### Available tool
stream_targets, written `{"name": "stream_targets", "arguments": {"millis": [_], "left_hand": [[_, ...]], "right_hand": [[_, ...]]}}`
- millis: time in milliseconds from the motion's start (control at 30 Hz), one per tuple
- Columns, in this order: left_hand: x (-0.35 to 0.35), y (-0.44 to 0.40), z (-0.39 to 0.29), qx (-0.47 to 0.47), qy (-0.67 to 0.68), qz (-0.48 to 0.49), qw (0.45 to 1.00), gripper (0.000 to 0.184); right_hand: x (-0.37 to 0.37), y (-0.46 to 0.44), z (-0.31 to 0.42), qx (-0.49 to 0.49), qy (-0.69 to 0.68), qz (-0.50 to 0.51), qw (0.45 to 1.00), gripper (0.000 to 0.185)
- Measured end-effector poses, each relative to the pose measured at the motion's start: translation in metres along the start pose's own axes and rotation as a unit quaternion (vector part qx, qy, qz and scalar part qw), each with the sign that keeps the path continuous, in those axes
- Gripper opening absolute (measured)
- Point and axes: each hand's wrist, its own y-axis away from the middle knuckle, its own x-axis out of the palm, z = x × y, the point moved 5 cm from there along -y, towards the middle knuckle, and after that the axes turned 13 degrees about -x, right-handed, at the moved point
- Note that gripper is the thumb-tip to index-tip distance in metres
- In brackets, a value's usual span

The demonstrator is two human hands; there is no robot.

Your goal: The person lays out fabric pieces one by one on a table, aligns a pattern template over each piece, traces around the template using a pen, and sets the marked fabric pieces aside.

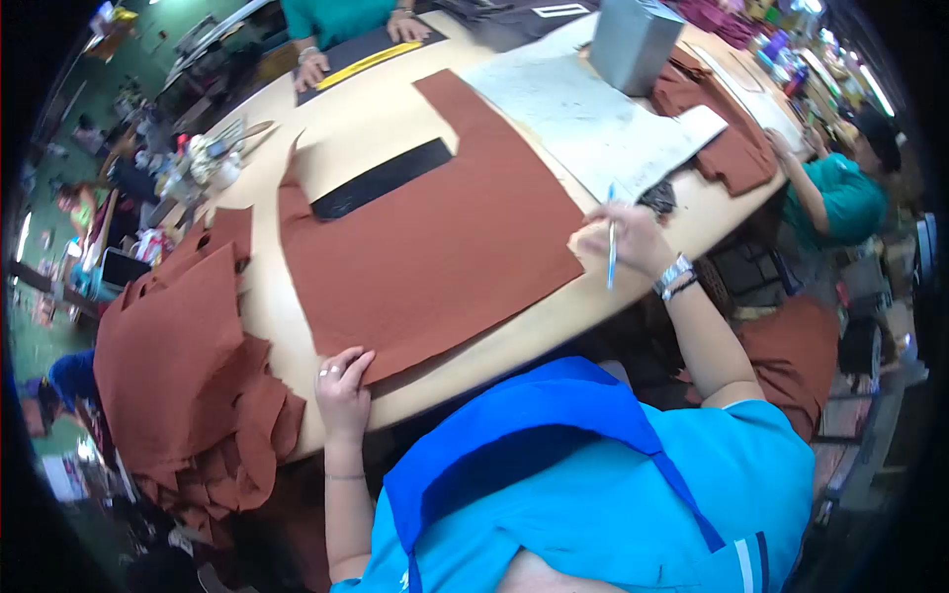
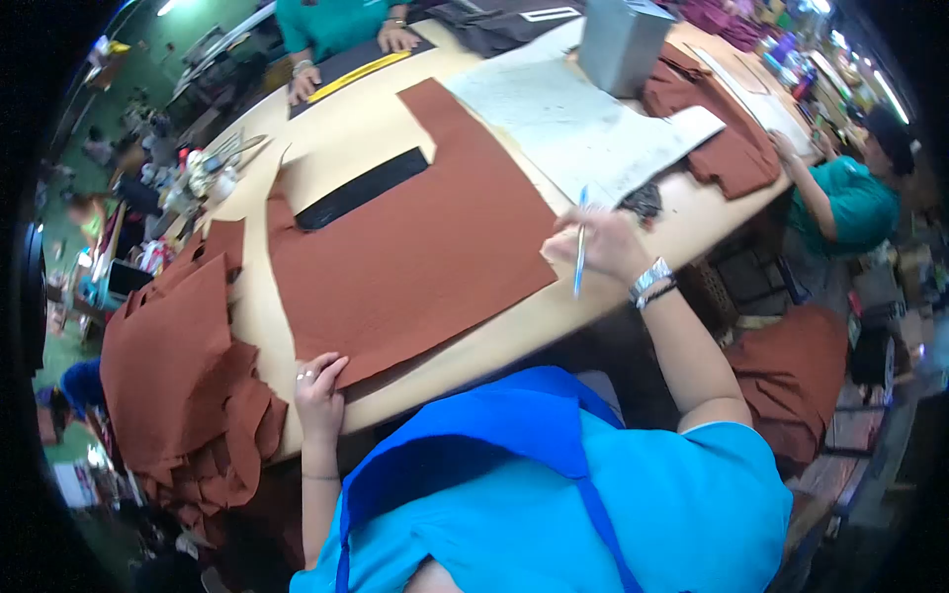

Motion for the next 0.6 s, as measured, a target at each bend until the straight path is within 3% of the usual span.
{"name": "stream_targets", "arguments": {"millis": [33, 100, 133, 200, 233, 300, 333, 367, 433, 500, 533, 567, 600], "left_hand": [[-0.001, 0.005, -0.001, -0.013, 0.0, -0.005, 1.0, 0.034], [-0.004, 0.009, -0.007, -0.007, -0.003, -0.011, 1.0, 0.032], [-0.007, 0.012, -0.008, -0.009, -0.009, -0.019, 1.0, 0.031], [-0.008, 0.014, -0.007, -0.005, -0.021, -0.03, 0.999, 0.03], [-0.008, 0.015, -0.006, -0.005, -0.029, -0.037, 0.999, 0.03], [-0.011, 0.019, -0.004, -0.02, -0.051, -0.047, 0.997, 0.027], [-0.013, 0.019, -0.007, -0.025, -0.063, -0.054, 0.996, 0.026], [-0.015, 0.02, -0.011, -0.029, -0.074, -0.061, 0.995, 0.025], [-0.018, 0.024, -0.014, -0.015, -0.06, -0.066, 0.996, 0.024], [-0.013, 0.03, -0.012, -0.008, -0.043, -0.055, 0.998, 0.024], [-0.013, 0.03, -0.012, -0.014, -0.043, -0.058, 0.997, 0.019], [-0.013, 0.031, -0.01, -0.019, -0.044, -0.052, 0.998, 0.017], [-0.012, 0.031, -0.009, -0.023, -0.044, -0.046, 0.998, 0.017]], "right_hand": [[-0.019, 0.002, -0.014, 0.042, 0.06, -0.039, 0.997, 0.04], [-0.049, 0.015, -0.072, 0.225, 0.178, -0.09, 0.954, 0.049], [-0.063, 0.017, -0.075, 0.301, 0.165, -0.101, 0.934, 0.052], [-0.075, 0.025, -0.128, 0.352, 0.164, -0.119, 0.914, 0.061], [-0.072, 0.034, -0.181, 0.329, 0.178, -0.128, 0.919, 0.066], [-0.066, 0.03, -0.21, 0.356, 0.107, -0.113, 0.921, 0.066], [-0.069, 0.025, -0.206, 0.382, 0.138, -0.105, 0.907, 0.065], [-0.067, 0.025, -0.228, 0.366, 0.105, -0.182, 0.907, 0.06], [-0.07, 0.023, -0.225, 0.393, -0.118, -0.287, 0.866, 0.043], [-0.071, 0.001, -0.204, 0.264, -0.385, -0.448, 0.763, 0.03], [-0.072, -0.011, -0.166, 0.284, -0.423, -0.474, 0.718, 0.032], [-0.067, -0.025, -0.15, 0.285, -0.446, -0.469, 0.707, 0.039], [-0.061, -0.032, -0.158, 0.304, -0.41, -0.41, 0.756, 0.039]]}}
